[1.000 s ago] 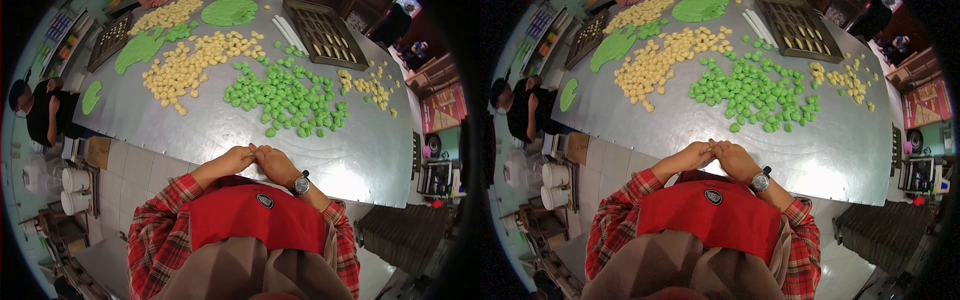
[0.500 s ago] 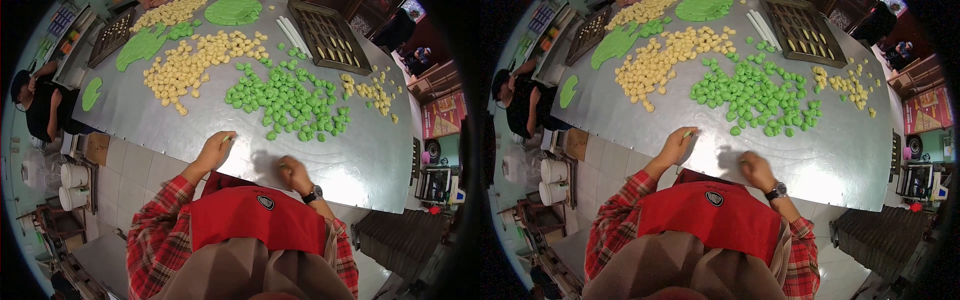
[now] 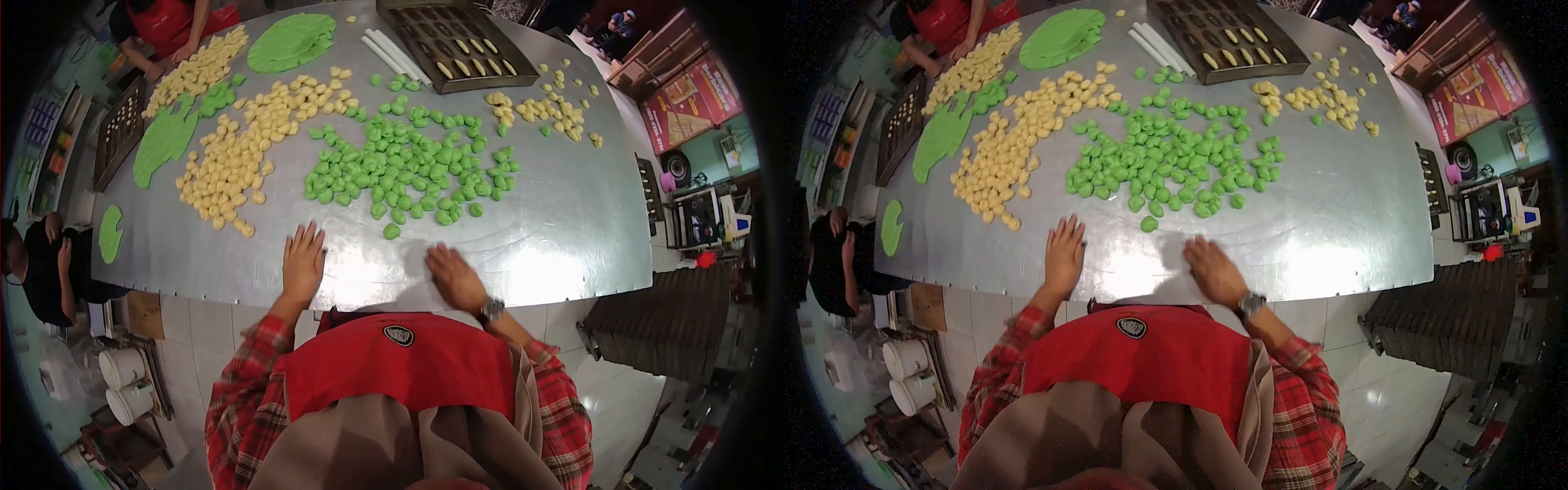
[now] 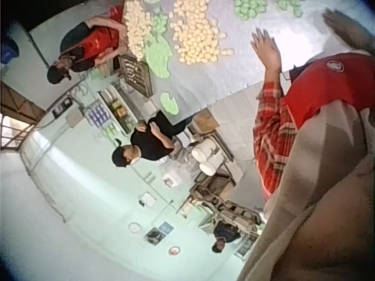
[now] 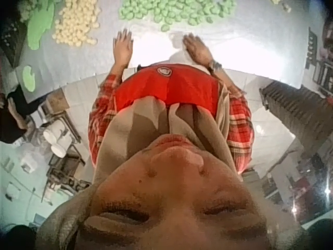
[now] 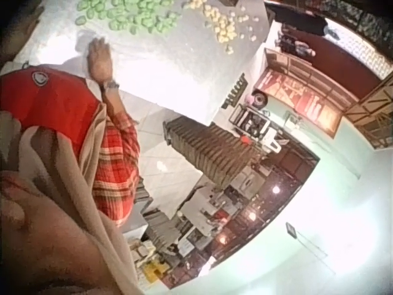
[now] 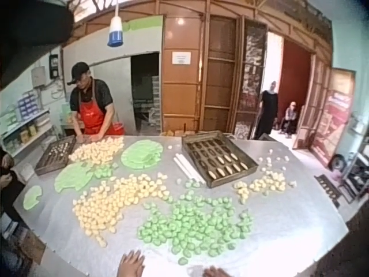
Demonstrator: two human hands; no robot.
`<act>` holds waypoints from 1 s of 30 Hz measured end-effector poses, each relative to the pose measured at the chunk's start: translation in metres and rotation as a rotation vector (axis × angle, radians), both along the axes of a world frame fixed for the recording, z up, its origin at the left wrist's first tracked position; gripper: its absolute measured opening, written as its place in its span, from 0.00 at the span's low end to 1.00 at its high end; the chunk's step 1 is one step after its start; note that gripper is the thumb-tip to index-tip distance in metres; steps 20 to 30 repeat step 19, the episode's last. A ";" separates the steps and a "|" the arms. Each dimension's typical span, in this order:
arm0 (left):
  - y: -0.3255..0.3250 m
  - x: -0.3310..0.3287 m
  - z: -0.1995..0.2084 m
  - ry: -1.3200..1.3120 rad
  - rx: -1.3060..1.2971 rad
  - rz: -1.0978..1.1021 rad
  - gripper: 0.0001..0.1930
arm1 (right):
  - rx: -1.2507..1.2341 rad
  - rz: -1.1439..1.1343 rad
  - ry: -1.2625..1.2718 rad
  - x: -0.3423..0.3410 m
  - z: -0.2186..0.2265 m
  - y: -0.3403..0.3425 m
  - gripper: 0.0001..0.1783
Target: Shaping dough pieces and arranging them on the table and onto baking trays in a food production environment.
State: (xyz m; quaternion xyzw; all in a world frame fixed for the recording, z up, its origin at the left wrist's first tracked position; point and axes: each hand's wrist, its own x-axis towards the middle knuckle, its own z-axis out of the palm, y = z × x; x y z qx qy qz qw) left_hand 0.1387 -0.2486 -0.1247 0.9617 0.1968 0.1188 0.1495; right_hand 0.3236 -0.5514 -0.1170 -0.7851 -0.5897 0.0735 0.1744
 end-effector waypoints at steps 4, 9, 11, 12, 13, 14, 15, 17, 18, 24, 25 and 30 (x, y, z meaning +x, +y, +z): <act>-0.044 0.010 -0.001 0.049 -0.039 -0.270 0.21 | 0.050 0.218 0.083 -0.033 -0.011 0.009 0.25; -0.022 0.055 0.016 -0.238 -0.275 -0.246 0.15 | 0.110 0.191 -0.021 0.003 -0.001 0.056 0.25; -0.006 0.029 0.023 -0.181 -0.065 -0.135 0.12 | 0.100 0.062 -0.031 0.002 0.015 0.024 0.23; 0.004 0.008 0.017 -0.127 -0.197 -0.126 0.11 | 0.047 0.060 0.009 -0.001 0.007 0.001 0.19; 0.012 -0.001 0.011 -0.072 -0.331 -0.122 0.11 | -0.009 0.053 0.050 0.000 -0.001 -0.015 0.15; 0.012 0.004 0.015 -0.069 -0.328 -0.119 0.11 | -0.006 0.056 0.052 0.007 0.002 -0.015 0.15; 0.010 0.016 0.017 -0.219 -0.419 -0.065 0.09 | 0.015 -0.082 0.185 0.018 0.005 -0.013 0.11; 0.004 0.055 0.038 -0.403 -0.643 0.052 0.06 | 0.177 -0.348 0.469 0.054 0.023 0.011 0.05; 0.003 0.092 0.064 -0.475 -0.665 0.030 0.07 | 0.373 -0.346 0.342 0.086 0.019 0.030 0.06; 0.015 0.123 0.069 -0.588 -0.421 -0.034 0.08 | 0.441 -0.420 0.431 0.111 0.042 0.061 0.08; 0.015 0.123 0.069 -0.588 -0.421 -0.034 0.08 | 0.441 -0.420 0.431 0.111 0.042 0.061 0.08; 0.015 0.123 0.069 -0.588 -0.421 -0.034 0.08 | 0.441 -0.420 0.431 0.111 0.042 0.061 0.08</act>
